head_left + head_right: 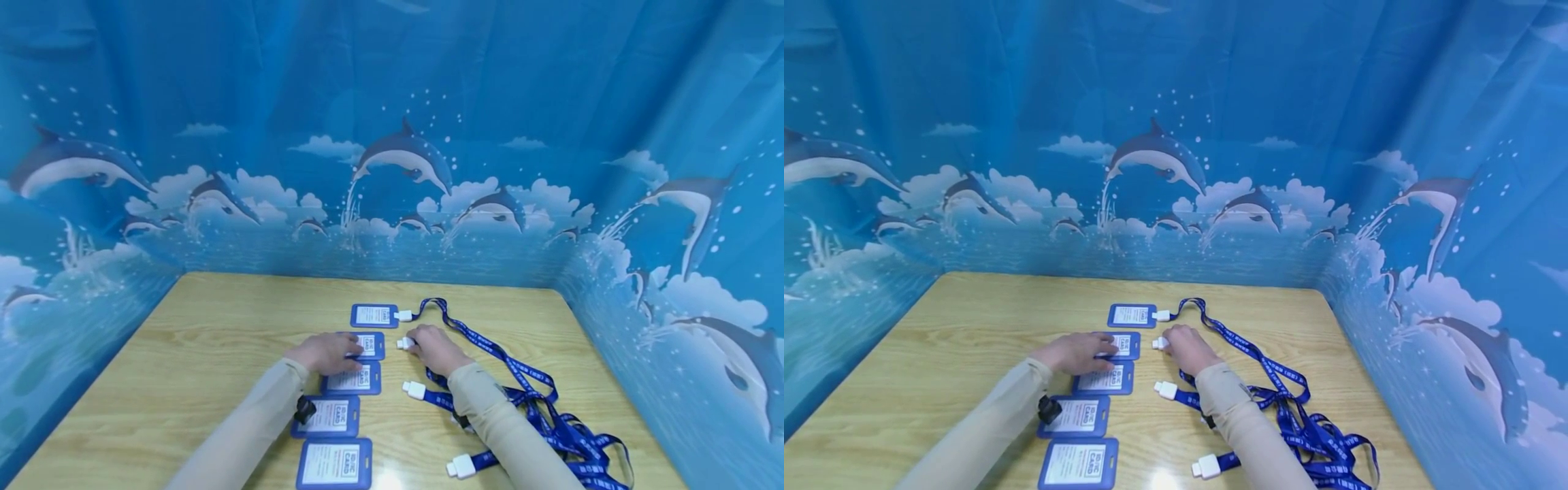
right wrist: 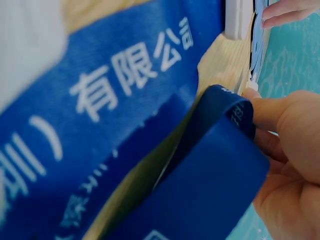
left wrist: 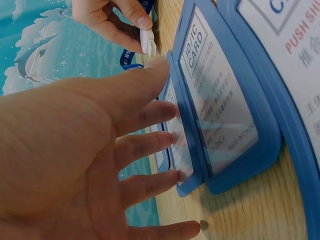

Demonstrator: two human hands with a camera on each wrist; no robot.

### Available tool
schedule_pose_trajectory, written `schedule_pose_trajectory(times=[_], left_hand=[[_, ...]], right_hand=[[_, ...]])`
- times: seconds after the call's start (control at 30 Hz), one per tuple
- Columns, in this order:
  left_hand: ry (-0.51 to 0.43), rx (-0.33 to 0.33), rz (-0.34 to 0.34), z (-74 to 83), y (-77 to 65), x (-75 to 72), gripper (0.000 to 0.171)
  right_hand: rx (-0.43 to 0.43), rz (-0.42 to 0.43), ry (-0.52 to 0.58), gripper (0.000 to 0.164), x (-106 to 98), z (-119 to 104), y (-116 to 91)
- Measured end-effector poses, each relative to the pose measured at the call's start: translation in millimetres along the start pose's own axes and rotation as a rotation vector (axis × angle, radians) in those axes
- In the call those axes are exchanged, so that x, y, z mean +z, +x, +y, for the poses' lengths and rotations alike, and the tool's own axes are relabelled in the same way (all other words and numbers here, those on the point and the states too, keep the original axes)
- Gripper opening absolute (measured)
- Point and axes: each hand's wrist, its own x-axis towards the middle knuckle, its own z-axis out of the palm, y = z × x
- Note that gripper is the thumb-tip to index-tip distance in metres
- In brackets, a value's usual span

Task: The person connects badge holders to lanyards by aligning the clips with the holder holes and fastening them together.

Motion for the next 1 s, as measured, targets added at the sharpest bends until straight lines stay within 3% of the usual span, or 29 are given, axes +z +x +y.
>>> schedule_pose_trajectory(times=[0.37, 1.0], left_hand=[[0.009, 0.003, -0.003, 3.8, -1.1, 0.4, 0.049], [0.000, -0.014, -0.012, 6.8, 1.7, 0.7, 0.048]], right_hand=[[-0.046, 0.012, -0.012, 0.019, 0.8, -2.1, -0.1], [-0.021, 0.000, -0.063, 0.022, 0.2, -4.0, 2.1]])
